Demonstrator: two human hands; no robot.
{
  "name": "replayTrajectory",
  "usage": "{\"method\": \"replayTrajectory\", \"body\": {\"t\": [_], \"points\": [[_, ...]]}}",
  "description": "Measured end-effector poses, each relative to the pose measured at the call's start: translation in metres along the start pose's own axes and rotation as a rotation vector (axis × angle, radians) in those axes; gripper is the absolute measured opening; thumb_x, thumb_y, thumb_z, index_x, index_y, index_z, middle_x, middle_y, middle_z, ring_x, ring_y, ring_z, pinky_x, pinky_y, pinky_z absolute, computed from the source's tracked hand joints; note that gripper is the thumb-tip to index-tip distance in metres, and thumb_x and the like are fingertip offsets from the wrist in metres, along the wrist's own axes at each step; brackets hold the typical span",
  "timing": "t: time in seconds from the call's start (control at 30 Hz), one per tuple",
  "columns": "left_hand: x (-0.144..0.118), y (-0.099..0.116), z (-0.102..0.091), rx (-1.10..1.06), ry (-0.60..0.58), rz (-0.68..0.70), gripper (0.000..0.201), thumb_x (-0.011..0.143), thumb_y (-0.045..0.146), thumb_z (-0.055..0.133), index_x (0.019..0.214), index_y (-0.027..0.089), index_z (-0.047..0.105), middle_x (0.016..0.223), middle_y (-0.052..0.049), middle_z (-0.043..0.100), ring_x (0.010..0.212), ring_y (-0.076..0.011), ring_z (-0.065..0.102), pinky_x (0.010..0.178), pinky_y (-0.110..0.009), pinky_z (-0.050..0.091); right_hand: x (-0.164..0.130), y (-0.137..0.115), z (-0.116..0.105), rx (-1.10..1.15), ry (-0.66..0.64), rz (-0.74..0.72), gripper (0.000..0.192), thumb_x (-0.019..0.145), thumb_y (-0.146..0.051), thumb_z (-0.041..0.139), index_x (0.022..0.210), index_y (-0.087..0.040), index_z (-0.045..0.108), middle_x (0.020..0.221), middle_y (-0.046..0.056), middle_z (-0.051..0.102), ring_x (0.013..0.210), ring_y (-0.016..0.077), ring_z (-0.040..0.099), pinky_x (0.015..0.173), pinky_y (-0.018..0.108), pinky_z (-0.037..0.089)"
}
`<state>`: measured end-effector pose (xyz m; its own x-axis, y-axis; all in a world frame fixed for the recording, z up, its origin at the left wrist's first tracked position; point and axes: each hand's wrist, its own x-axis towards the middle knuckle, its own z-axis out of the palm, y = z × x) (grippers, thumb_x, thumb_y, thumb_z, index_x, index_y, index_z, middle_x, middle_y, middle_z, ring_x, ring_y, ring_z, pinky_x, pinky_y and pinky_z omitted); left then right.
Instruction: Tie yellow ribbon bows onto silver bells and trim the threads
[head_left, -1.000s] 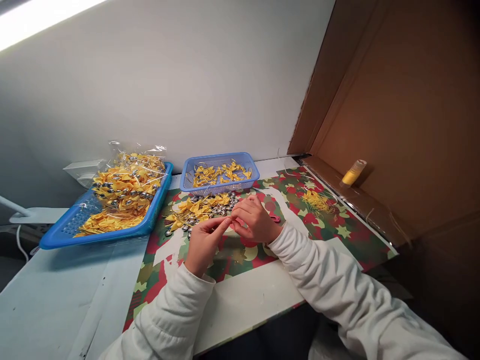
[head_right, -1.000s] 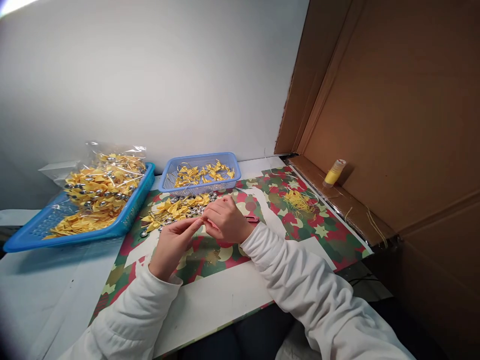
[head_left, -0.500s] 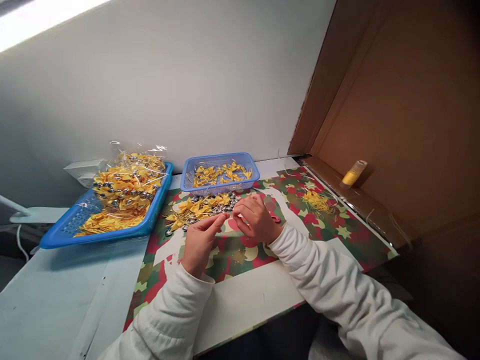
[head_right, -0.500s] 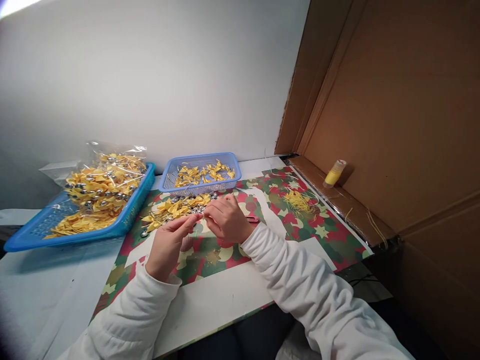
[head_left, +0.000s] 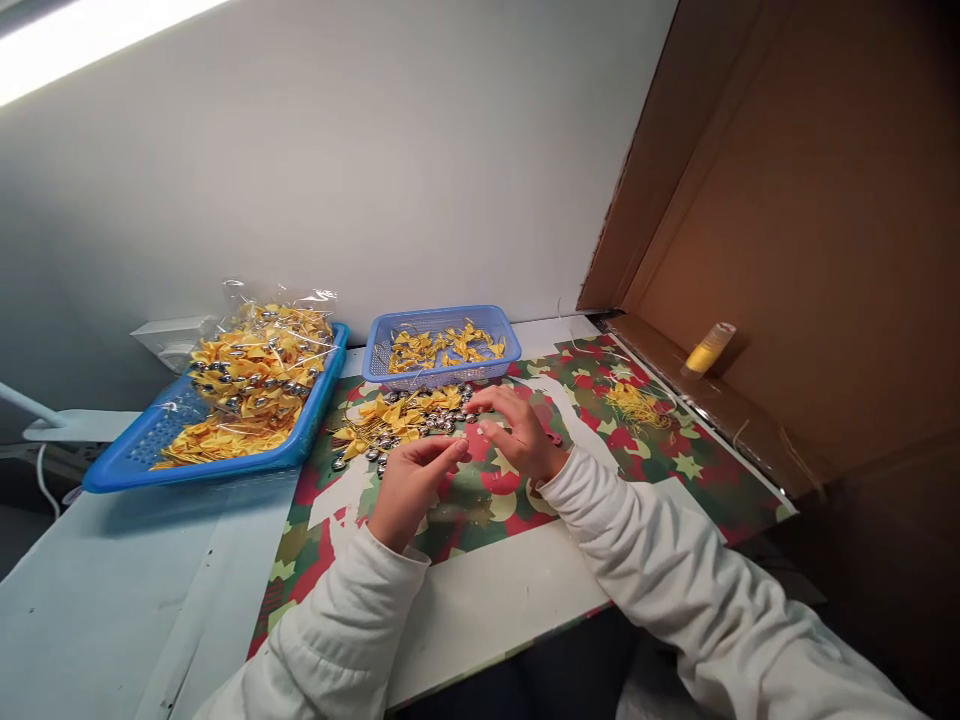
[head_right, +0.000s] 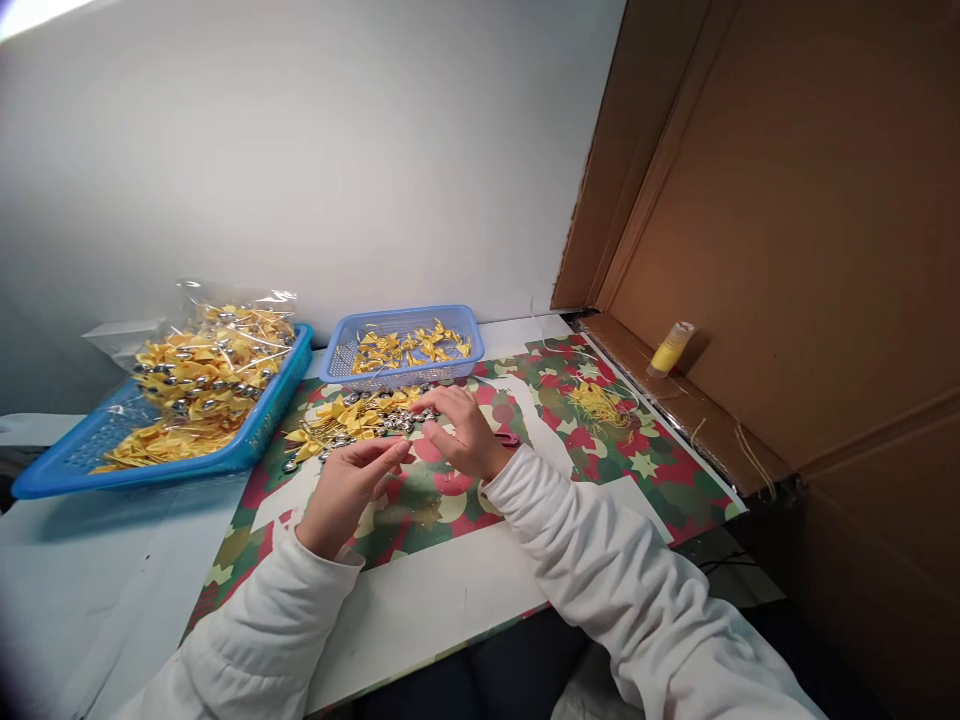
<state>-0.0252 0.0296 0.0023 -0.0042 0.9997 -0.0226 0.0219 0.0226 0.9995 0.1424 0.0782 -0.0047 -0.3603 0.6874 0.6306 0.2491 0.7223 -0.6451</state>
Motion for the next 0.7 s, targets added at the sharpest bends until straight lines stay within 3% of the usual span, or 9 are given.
{"method": "replayTrajectory", "body": {"t": [0.1, 0.17, 0.37, 0.57, 0.7], "points": [[0.001, 0.0, -0.001, -0.031, 0.016, 0.006, 0.028, 0.062, 0.046, 0.08, 0.068, 0.018, 0.078, 0.066, -0.006, 0.073, 0.061, -0.0164, 0.059, 0.058, -0.026, 0.046, 0.0, 0.0, 0.003, 0.113, -0.21, 0.043, 0.017, 0.083, -0.022, 0.055, 0.097, -0.02, 0.064, 0.099, 0.006, 0.068, 0.099, 0.0217, 0.059, 0.089, 0.037, 0.045], [0.002, -0.002, -0.002, -0.051, 0.028, 0.014, 0.029, 0.062, 0.046, 0.08, 0.07, 0.018, 0.079, 0.069, -0.006, 0.074, 0.065, -0.0168, 0.06, 0.062, -0.026, 0.047, -0.001, 0.001, 0.007, 0.14, -0.281, 0.082, 0.013, 0.084, -0.027, 0.059, 0.09, -0.019, 0.067, 0.091, 0.005, 0.07, 0.089, 0.02, 0.061, 0.083, 0.034, 0.047], [0.006, -0.011, -0.007, -0.088, 0.076, 0.04, 0.037, 0.064, 0.053, 0.077, 0.075, 0.018, 0.078, 0.072, -0.007, 0.074, 0.068, -0.0174, 0.061, 0.065, -0.028, 0.049, -0.005, 0.004, 0.015, 0.156, -0.183, 0.19, 0.018, 0.087, -0.032, 0.063, 0.079, -0.018, 0.07, 0.075, 0.002, 0.07, 0.073, 0.015, 0.062, 0.07, 0.028, 0.046], [0.005, -0.008, -0.007, -0.014, 0.178, 0.057, 0.038, 0.068, 0.053, 0.073, 0.084, 0.019, 0.08, 0.088, -0.007, 0.077, 0.069, -0.0151, 0.059, 0.066, -0.027, 0.049, -0.007, 0.01, 0.013, -0.269, -0.118, -0.19, 0.022, 0.096, -0.028, 0.052, 0.084, -0.02, 0.069, 0.077, 0.002, 0.072, 0.074, 0.0144, 0.06, 0.084, 0.035, 0.035], [0.003, -0.006, -0.004, 0.114, 0.225, 0.045, 0.033, 0.066, 0.047, 0.076, 0.083, 0.018, 0.08, 0.069, -0.004, 0.074, 0.053, -0.0133, 0.053, 0.047, -0.025, 0.04, -0.007, 0.01, 0.009, -0.493, -0.088, -0.313, 0.025, 0.097, -0.025, 0.047, 0.086, -0.02, 0.068, 0.076, 0.002, 0.072, 0.075, 0.0151, 0.057, 0.085, 0.037, 0.031]]}}
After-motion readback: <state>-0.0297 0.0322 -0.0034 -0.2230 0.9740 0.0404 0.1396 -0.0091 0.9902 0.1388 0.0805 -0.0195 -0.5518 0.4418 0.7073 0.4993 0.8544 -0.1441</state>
